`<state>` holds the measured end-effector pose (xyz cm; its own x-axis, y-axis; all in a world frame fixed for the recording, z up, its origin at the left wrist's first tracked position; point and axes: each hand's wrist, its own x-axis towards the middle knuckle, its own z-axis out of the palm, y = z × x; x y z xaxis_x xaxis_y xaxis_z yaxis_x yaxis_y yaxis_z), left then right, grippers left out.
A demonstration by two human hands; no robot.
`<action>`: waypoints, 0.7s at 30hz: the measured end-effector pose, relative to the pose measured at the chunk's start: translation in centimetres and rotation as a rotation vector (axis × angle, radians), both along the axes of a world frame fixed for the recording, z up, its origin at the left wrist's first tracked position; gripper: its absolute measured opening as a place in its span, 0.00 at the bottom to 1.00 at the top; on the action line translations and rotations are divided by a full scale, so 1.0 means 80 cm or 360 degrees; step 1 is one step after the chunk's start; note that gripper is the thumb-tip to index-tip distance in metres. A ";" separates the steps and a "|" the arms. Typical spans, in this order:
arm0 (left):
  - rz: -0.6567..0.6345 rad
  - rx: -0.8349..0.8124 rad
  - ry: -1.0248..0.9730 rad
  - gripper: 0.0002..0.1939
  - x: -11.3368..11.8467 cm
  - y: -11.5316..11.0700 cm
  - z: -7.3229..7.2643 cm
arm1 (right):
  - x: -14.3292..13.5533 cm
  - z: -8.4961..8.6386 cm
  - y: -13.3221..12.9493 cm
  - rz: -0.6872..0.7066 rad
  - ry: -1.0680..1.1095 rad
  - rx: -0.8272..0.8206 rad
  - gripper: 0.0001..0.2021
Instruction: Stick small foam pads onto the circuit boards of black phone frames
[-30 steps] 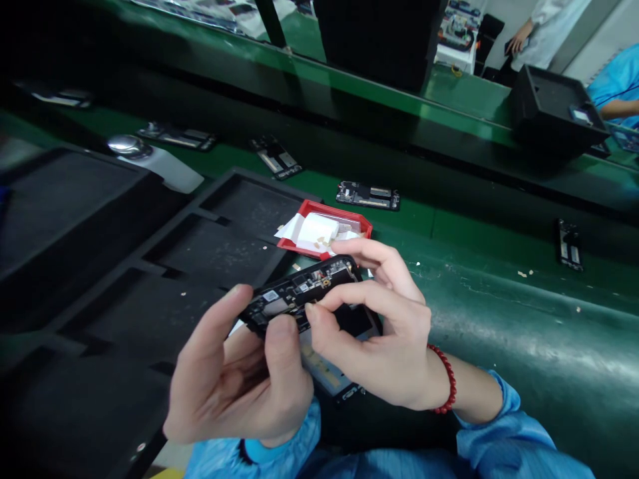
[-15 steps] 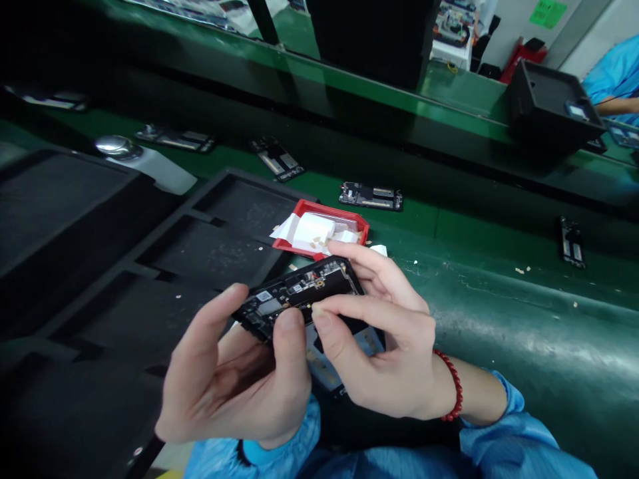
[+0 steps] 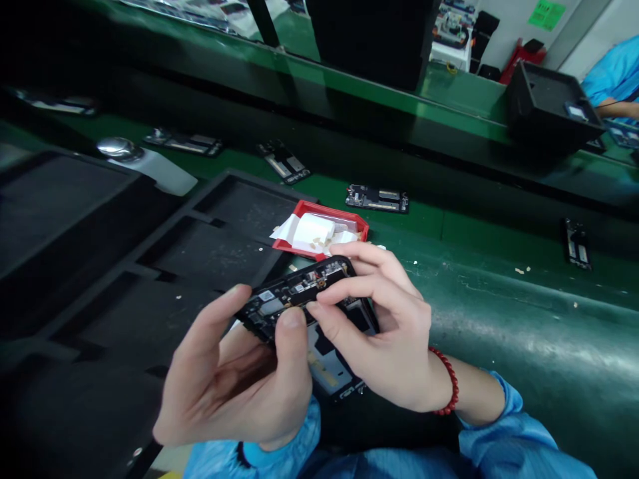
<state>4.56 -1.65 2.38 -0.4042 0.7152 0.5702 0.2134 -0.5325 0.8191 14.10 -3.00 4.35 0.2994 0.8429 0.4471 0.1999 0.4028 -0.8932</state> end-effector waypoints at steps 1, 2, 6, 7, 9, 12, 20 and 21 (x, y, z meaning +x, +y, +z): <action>0.0005 -0.0056 0.0006 0.26 -0.001 0.001 -0.001 | 0.001 -0.002 0.001 0.0012 0.0050 -0.0033 0.10; 0.0008 -0.0111 0.0012 0.25 -0.002 0.001 -0.002 | 0.002 -0.004 0.003 0.0043 0.0112 -0.0067 0.10; -0.0075 -0.0193 -0.0048 0.16 -0.009 0.001 -0.010 | 0.012 -0.011 0.008 0.0234 0.0361 -0.0192 0.10; -0.0113 -0.0180 -0.0079 0.14 -0.010 0.001 -0.012 | 0.013 -0.013 0.009 0.0253 0.0396 -0.0214 0.10; -0.0183 -0.0178 -0.0119 0.13 -0.009 0.001 -0.015 | 0.013 -0.017 0.010 0.0212 0.0419 -0.0220 0.10; -0.0189 -0.0258 -0.0057 0.13 -0.003 0.007 -0.016 | 0.006 -0.024 0.006 0.0083 0.0375 -0.0176 0.09; -0.0880 -0.0586 -0.0042 0.26 -0.008 0.029 -0.045 | 0.134 -0.059 0.032 -0.0193 0.0027 -0.0296 0.23; -0.0931 -0.0613 0.0049 0.26 -0.007 0.025 -0.052 | 0.177 -0.064 0.046 -0.0378 -0.0117 -0.0265 0.24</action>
